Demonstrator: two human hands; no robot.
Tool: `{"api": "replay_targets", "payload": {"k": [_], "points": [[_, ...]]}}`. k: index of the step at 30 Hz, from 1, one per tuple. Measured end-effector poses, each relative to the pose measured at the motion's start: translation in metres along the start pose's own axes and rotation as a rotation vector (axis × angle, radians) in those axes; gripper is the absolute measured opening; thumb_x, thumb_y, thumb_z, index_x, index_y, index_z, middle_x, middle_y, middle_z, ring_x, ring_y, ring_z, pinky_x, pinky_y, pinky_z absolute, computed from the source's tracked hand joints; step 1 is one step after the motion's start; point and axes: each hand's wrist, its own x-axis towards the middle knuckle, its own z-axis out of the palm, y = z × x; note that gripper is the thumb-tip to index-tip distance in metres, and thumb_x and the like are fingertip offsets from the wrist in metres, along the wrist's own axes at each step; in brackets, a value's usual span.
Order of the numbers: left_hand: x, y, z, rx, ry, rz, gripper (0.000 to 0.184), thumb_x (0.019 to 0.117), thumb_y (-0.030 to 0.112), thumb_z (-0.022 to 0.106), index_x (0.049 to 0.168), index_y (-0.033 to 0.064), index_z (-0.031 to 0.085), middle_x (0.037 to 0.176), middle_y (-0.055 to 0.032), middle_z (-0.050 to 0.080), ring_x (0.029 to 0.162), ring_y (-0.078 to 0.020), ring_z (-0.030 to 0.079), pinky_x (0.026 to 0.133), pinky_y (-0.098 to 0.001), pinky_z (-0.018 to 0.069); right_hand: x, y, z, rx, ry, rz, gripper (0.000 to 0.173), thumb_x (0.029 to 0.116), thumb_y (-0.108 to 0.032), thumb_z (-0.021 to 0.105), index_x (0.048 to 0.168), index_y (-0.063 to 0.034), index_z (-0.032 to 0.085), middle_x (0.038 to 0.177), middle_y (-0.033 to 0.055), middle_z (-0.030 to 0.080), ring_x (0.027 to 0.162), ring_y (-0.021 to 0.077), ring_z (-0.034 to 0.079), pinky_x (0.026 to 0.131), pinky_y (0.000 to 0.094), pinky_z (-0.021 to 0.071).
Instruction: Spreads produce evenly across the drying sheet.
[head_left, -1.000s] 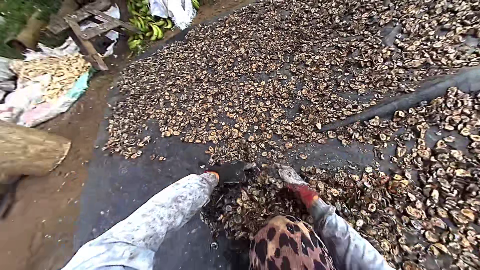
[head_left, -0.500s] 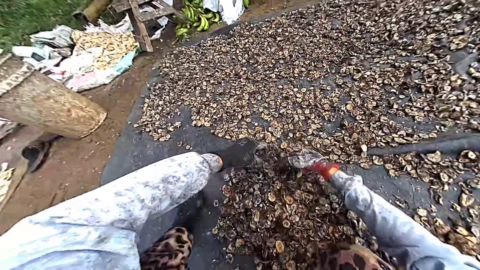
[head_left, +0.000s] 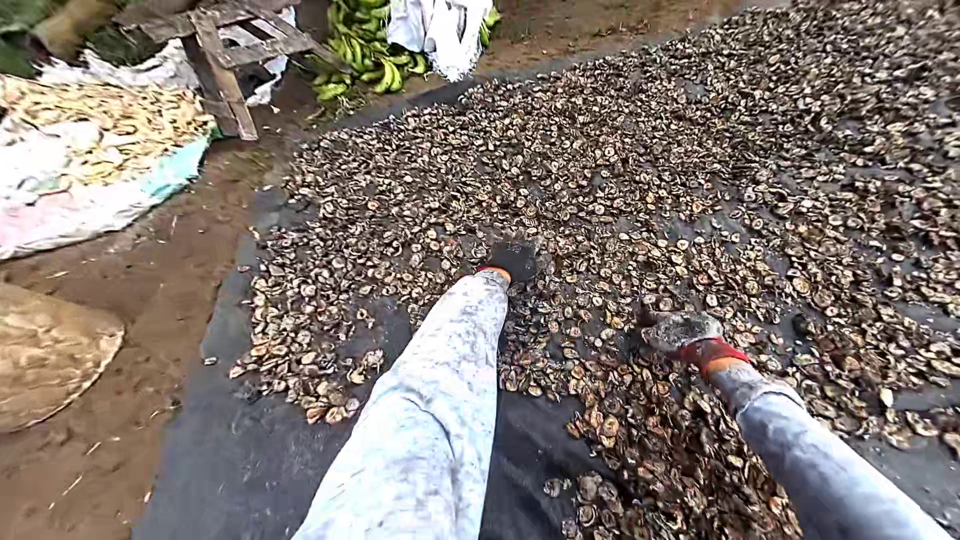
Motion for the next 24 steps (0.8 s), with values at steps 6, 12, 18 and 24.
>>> {"api": "replay_targets", "payload": {"k": [6, 12, 18, 24], "points": [[0.138, -0.062, -0.021, -0.075, 0.352, -0.071, 0.071, 0.1025, 0.051, 0.051, 0.160, 0.0128, 0.036, 0.165, -0.0303, 0.022, 0.153, -0.0542, 0.013, 0.117, -0.0774, 0.0047, 0.096, -0.045, -0.017, 0.180, 0.348, 0.057, 0.052, 0.1024, -0.041, 0.059, 0.140, -0.0058, 0.061, 0.130, 0.0304, 0.064, 0.123, 0.0510, 0.060, 0.102, 0.0741, 0.0403], [0.197, -0.083, -0.004, -0.245, 0.341, -0.215, 0.082, 0.0910, 0.061, 0.062, 0.159, 0.0220, 0.039, 0.168, -0.0275, 0.017, 0.152, -0.0570, 0.008, 0.113, -0.0825, 0.0068, 0.166, -0.122, -0.035, 0.374, 0.064, 0.268, 0.064, 0.1079, -0.043, 0.048, 0.158, -0.0057, 0.035, 0.156, 0.0234, 0.045, 0.146, 0.0372, 0.043, 0.119, 0.0564, 0.0319], [0.155, -0.090, 0.037, -0.272, 0.144, 0.107, 0.072, 0.0979, 0.049, 0.062, 0.155, 0.0097, 0.044, 0.164, -0.0214, 0.033, 0.153, -0.0457, 0.025, 0.119, -0.0682, 0.0239, 0.224, -0.105, -0.022, 0.343, 0.204, 0.087, 0.055, 0.1085, -0.037, 0.049, 0.150, -0.0016, 0.048, 0.151, 0.0273, 0.050, 0.141, 0.0434, 0.047, 0.116, 0.0638, 0.0344], [-0.023, -0.118, 0.101, -0.293, 0.107, 0.205, 0.083, 0.0882, 0.047, 0.075, 0.157, 0.0155, 0.043, 0.167, -0.0183, 0.029, 0.155, -0.0456, 0.016, 0.121, -0.0689, 0.0145, 0.070, -0.191, 0.040, 0.107, -0.066, -0.184, 0.100, 0.0832, -0.041, 0.080, 0.163, -0.0128, 0.027, 0.159, 0.0277, 0.037, 0.146, 0.0452, 0.038, 0.117, 0.0643, 0.0315]]}}
